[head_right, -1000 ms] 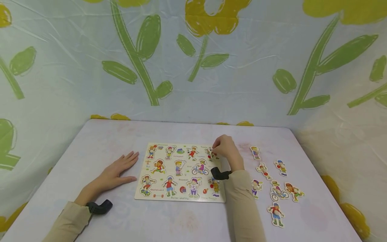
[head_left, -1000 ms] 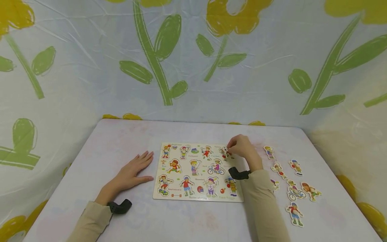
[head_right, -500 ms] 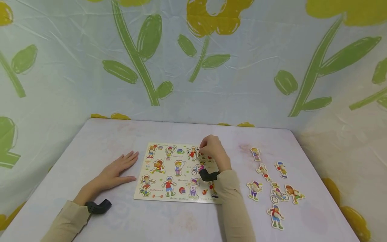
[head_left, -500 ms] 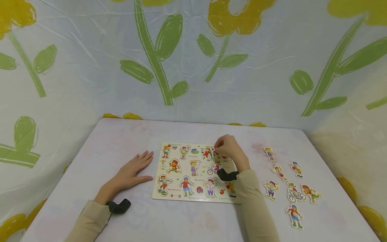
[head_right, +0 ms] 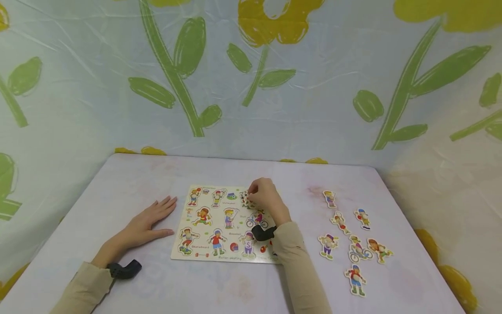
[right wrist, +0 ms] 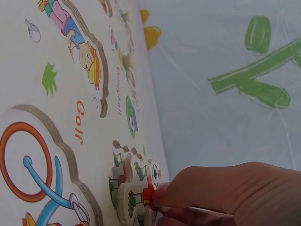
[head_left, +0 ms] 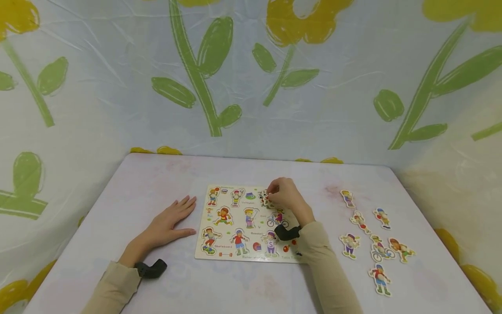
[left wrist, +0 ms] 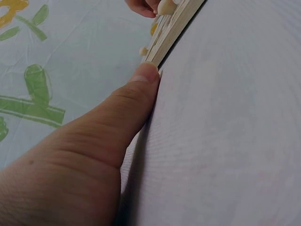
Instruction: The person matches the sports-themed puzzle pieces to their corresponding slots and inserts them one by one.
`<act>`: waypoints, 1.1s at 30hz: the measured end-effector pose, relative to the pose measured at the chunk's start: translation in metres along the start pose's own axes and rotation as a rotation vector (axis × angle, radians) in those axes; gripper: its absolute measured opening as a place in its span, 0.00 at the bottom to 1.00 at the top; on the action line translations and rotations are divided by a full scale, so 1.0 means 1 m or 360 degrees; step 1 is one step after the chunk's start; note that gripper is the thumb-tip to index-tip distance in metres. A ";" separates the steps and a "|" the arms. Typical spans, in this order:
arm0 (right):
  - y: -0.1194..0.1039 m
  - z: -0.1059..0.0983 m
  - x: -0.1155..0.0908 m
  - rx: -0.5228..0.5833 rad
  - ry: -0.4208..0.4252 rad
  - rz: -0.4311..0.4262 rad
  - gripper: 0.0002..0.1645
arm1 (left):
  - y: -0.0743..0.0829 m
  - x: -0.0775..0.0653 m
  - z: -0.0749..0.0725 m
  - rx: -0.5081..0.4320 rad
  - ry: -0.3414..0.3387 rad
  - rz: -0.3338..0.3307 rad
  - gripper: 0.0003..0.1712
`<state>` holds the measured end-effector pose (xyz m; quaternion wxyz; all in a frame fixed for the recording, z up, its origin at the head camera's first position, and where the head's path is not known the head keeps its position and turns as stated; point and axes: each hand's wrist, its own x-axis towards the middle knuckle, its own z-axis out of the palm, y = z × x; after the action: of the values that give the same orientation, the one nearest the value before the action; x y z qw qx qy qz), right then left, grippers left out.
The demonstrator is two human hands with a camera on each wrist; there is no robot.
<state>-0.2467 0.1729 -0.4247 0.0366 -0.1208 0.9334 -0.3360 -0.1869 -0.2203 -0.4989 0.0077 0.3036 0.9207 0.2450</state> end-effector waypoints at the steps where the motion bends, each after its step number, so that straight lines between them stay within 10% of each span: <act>1: 0.000 0.001 0.000 -0.0002 0.0002 0.0003 0.02 | 0.000 0.000 0.000 -0.0003 0.0000 0.0001 0.51; 33: 0.004 0.015 0.000 0.0035 0.0011 0.0045 0.03 | -0.003 -0.001 0.003 0.0027 0.0070 0.0086 0.50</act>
<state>-0.2457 0.1667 -0.4390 0.0394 -0.1061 0.9314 -0.3460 -0.1872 -0.2215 -0.5035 -0.0218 0.3228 0.9143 0.2438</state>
